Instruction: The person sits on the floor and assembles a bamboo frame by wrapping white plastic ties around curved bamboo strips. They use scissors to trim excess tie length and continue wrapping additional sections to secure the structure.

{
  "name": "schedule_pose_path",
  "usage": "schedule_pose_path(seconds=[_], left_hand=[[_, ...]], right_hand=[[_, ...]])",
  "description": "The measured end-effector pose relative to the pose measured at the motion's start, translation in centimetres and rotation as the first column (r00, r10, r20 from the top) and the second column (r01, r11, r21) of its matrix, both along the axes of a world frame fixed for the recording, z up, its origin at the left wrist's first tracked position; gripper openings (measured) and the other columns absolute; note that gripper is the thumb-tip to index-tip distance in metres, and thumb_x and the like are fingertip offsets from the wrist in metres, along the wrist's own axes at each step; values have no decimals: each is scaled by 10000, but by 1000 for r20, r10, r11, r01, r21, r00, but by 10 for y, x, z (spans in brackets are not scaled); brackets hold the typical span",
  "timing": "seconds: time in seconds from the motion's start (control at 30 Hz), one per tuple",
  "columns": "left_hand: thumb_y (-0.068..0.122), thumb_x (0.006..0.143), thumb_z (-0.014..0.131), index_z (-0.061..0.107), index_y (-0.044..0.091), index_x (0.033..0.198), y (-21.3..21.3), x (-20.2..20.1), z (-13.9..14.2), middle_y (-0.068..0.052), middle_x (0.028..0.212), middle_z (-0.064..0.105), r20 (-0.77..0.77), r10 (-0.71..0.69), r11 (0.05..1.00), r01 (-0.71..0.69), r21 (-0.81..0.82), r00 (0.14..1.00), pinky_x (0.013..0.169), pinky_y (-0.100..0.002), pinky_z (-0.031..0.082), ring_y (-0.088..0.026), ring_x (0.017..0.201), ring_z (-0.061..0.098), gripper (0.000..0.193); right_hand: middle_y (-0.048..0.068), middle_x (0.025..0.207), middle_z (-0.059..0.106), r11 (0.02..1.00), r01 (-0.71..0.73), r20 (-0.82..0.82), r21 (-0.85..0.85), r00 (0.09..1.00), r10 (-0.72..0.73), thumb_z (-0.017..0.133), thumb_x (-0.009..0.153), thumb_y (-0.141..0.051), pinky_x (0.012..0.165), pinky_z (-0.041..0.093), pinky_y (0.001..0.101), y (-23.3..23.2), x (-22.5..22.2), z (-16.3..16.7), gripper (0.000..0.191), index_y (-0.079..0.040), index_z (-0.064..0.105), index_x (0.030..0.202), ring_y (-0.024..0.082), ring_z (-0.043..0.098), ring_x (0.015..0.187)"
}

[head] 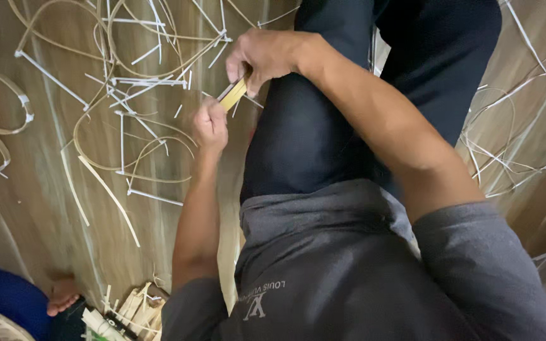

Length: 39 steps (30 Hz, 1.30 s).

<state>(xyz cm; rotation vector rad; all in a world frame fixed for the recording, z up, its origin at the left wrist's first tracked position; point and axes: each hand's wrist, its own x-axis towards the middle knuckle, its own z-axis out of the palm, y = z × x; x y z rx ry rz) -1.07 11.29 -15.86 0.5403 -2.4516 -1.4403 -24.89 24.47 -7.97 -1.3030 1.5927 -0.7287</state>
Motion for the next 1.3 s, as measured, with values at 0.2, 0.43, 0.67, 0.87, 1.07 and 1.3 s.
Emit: schedule_pose_path(seconds=[0.2,0.43,0.67,0.87,1.07,1.3], left_hand=[[147,1087,575,638,22,920,5,-2,17,27,710,554,115,-116,900,56,433,987,562,-245,387,-57,629,493,217],[143,1068,607,649,26,921,15,-1,5,44,722,556,66,-72,928,43,370,995,574,-220,392,-28,649,490,193],[206,1086,616,641,32,960,11,3,-4,58,744,527,51,-117,881,79,467,992,577,-214,355,-26,659,456,217],[212,1107,576,621,31,977,2,3,-14,66,723,502,71,-144,845,85,529,987,560,-210,313,-24,635,421,228],[209,1103,547,611,18,1063,-5,3,-17,52,778,553,94,-157,829,80,553,983,566,-215,324,-21,651,435,206],[188,1114,557,622,7,983,13,6,-22,53,752,519,110,-143,841,63,537,984,561,-212,294,-21,638,419,232]], right_hand=[[109,985,754,997,-22,28,75,999,20,910,703,-138,755,543,365,7,2,-18,496,-52,733,1158,237,705,882],[74,1002,767,991,-64,322,122,947,21,828,810,-148,795,556,311,14,-9,-36,517,-27,653,1282,172,721,916],[55,928,773,995,0,246,99,969,-25,809,816,-115,750,542,309,20,-5,-22,343,-57,758,1151,154,710,833],[125,979,756,982,89,76,-167,994,-77,772,865,-87,744,548,366,39,5,-13,330,-58,730,1191,242,719,820],[191,888,733,959,8,-316,-283,943,-101,725,965,-163,763,541,481,53,24,-22,201,-69,767,1138,389,690,847],[180,829,721,970,-39,-375,-239,926,-55,770,893,-241,732,534,498,64,27,-33,203,-81,773,1019,404,682,826]])
